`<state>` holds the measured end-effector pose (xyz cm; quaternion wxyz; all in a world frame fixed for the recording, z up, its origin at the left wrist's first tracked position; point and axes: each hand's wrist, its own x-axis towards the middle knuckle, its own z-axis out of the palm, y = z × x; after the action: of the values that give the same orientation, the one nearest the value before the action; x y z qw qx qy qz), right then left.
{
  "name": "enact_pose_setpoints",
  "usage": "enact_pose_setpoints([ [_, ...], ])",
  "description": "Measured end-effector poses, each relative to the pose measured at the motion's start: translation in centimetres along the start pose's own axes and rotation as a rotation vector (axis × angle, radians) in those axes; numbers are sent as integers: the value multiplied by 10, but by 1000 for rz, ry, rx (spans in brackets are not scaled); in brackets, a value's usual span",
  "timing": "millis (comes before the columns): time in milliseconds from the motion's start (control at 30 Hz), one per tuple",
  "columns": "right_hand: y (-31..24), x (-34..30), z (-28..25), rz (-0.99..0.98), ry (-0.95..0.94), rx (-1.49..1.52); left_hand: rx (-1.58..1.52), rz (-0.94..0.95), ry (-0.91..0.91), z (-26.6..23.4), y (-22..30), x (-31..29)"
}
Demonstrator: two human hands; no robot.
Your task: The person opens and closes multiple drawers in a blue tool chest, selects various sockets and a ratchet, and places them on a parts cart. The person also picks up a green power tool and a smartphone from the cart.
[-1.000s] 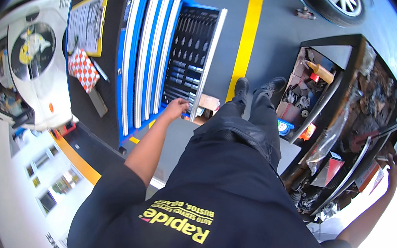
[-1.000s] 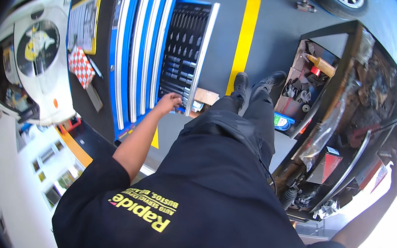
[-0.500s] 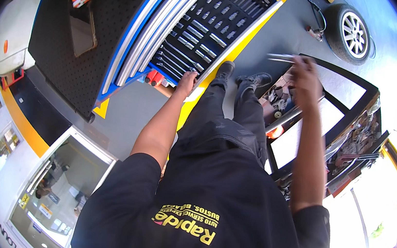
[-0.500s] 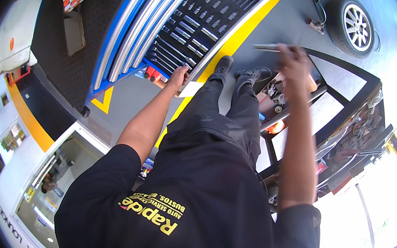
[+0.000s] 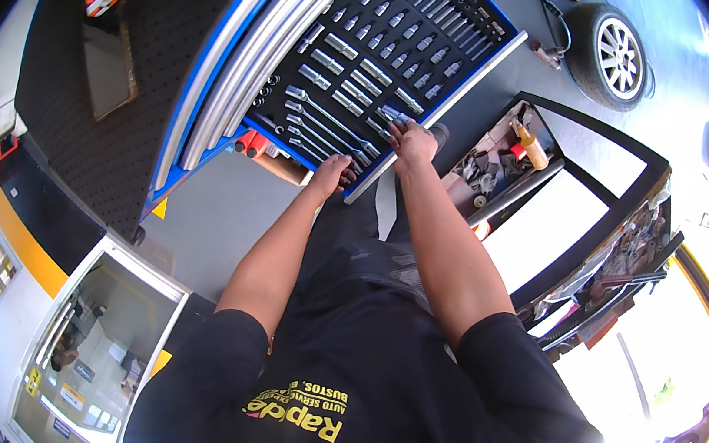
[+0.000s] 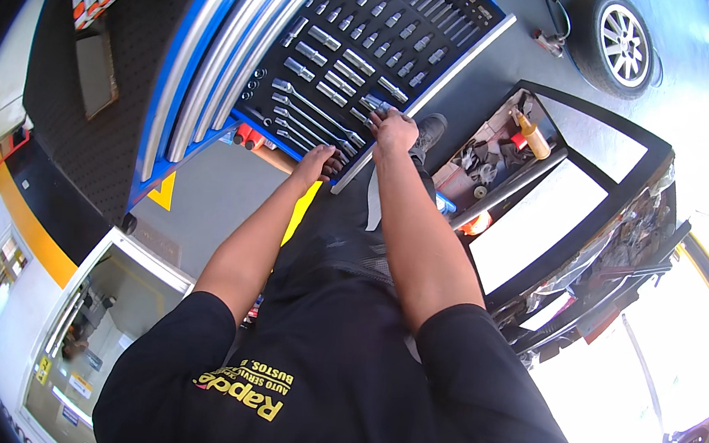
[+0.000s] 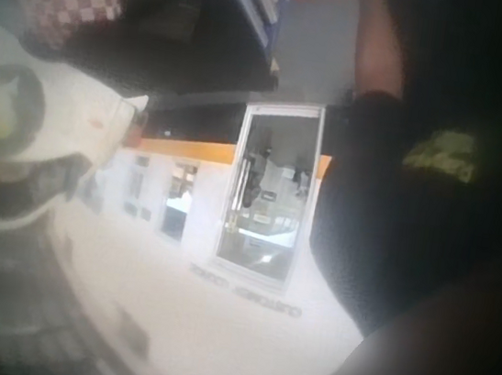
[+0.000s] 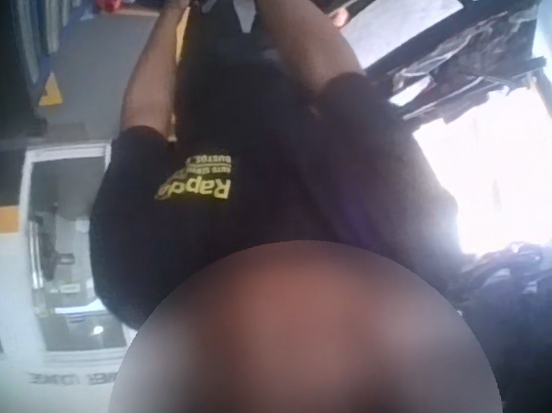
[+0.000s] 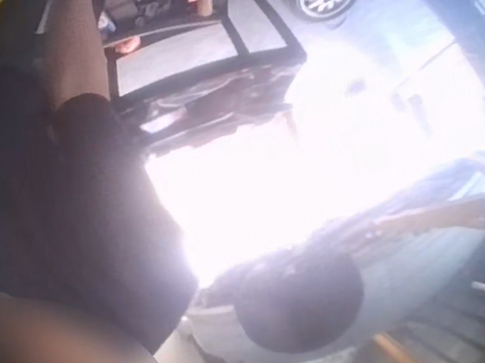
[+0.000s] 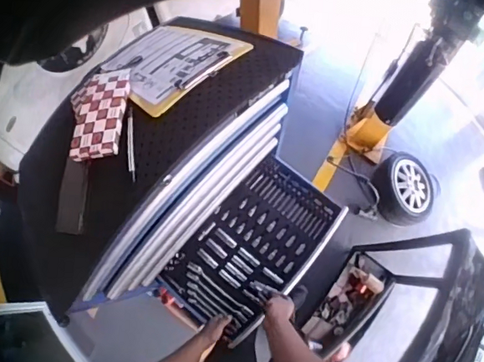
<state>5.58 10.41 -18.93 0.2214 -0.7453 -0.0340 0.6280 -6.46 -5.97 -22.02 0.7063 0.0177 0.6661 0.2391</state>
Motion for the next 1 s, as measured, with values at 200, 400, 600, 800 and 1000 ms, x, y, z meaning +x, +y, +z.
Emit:
enact_pose_setpoints([
  [200, 6, 3, 21, -26, 146, 187, 63, -29, -80, -7, 6, 0],
  [400, -7, -25, 4, -372, 243, -892, 137, -87, -125, -9, 12, 3],
  [600, -22, -6, 2, -486, 184, -1388, 236, -117, -165, -14, 11, 4],
  [800, -15, 30, 30, -425, 36, -1651, 345, -186, -182, -16, 30, 2],
  [1000, -24, -16, 34, -465, 97, -1212, 637, 61, -251, -20, 87, 19],
])
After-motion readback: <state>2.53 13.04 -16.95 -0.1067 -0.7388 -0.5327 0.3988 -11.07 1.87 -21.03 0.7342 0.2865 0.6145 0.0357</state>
